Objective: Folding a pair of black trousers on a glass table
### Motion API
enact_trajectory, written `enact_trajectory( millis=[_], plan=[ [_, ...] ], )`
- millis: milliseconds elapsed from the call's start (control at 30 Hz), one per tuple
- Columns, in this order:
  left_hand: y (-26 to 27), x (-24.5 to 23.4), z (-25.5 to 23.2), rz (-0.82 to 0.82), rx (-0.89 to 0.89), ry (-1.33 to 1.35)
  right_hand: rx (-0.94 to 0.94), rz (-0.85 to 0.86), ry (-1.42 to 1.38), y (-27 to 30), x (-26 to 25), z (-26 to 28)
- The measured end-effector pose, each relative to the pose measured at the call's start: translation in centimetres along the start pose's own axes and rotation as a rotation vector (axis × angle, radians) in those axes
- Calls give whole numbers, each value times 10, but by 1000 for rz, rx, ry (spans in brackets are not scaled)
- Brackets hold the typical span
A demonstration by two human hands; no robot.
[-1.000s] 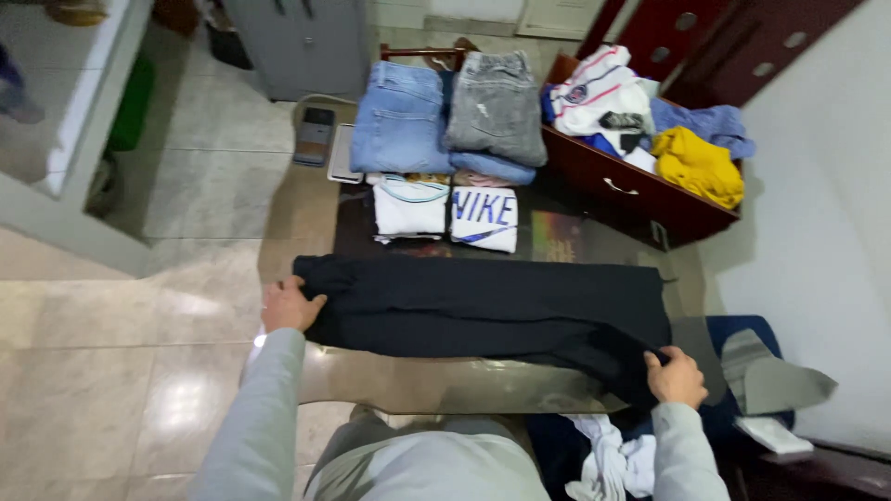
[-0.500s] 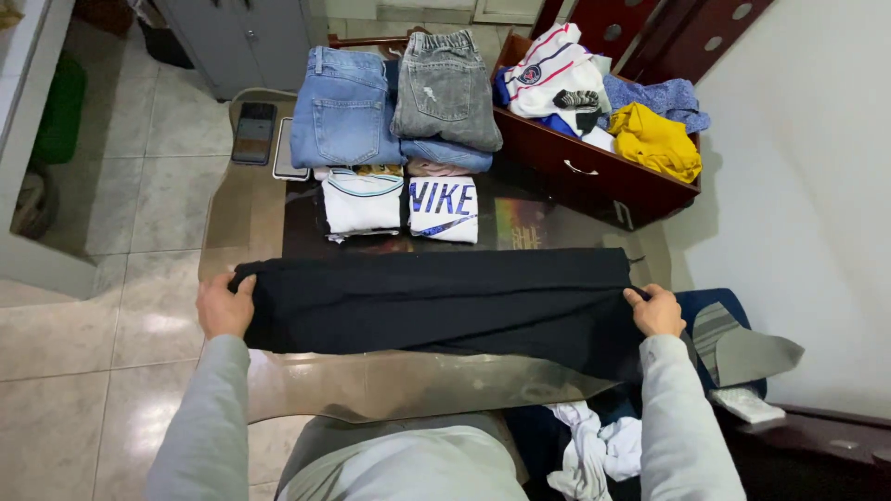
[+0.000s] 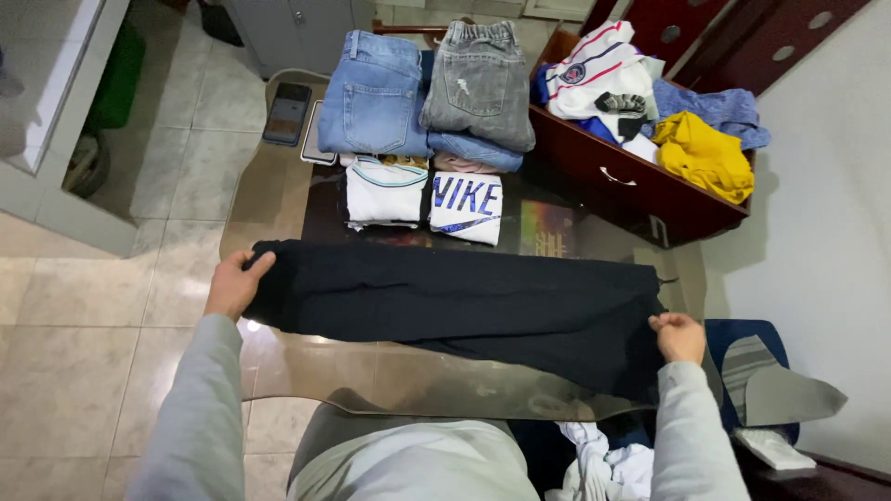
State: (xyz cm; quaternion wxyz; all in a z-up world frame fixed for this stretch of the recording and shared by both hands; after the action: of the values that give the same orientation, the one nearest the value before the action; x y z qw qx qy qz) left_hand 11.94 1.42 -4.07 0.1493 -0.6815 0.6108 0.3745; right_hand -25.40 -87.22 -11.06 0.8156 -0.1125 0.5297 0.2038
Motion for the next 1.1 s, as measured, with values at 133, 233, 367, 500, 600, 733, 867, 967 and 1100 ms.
enact_trajectory(
  millis=[133, 233, 367, 500, 600, 733, 867, 967, 1100],
  plan=[
    [-49, 21, 35, -95, 18, 41, -83, -57, -26, -45, -2, 14],
    [-46, 8, 27, -297, 27, 207, -101, -193, -38, -62, -25, 30],
    [-33, 7, 21, -367, -1, 332, -106, -228, -196, -36, -45, 79],
    [-20, 11, 28, -356, -42, 69, 5, -62, -168, -30, -5, 62],
    [-3, 12, 38, -193, -126, -101, 53, 10, 27, -11, -13, 44],
    [9, 9, 49, -114, -59, -121, 49, 149, 61, 14, 1, 22],
    [-8, 20, 70, -74, 22, -79, 74, 229, 113, 36, 1, 24],
    [-6, 12, 57, -112, 33, -17, 134, 224, 114, 62, -28, 59],
    [-7, -1, 45, -173, 39, -40, 117, 242, 29, 28, 15, 12]
  ],
)
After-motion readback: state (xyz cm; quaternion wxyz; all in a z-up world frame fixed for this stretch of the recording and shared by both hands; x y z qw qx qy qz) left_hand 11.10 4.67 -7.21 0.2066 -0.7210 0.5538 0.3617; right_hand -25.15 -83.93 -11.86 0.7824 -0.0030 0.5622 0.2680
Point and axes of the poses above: each hand's wrist, its own y-axis away from the middle knuckle, its own x-axis out of the palm, z = x × y, the point moved 10 cm from there along -y, towards the middle knuckle, and after that the axes turned 7 degrees about -z, right-handed, at the moved point
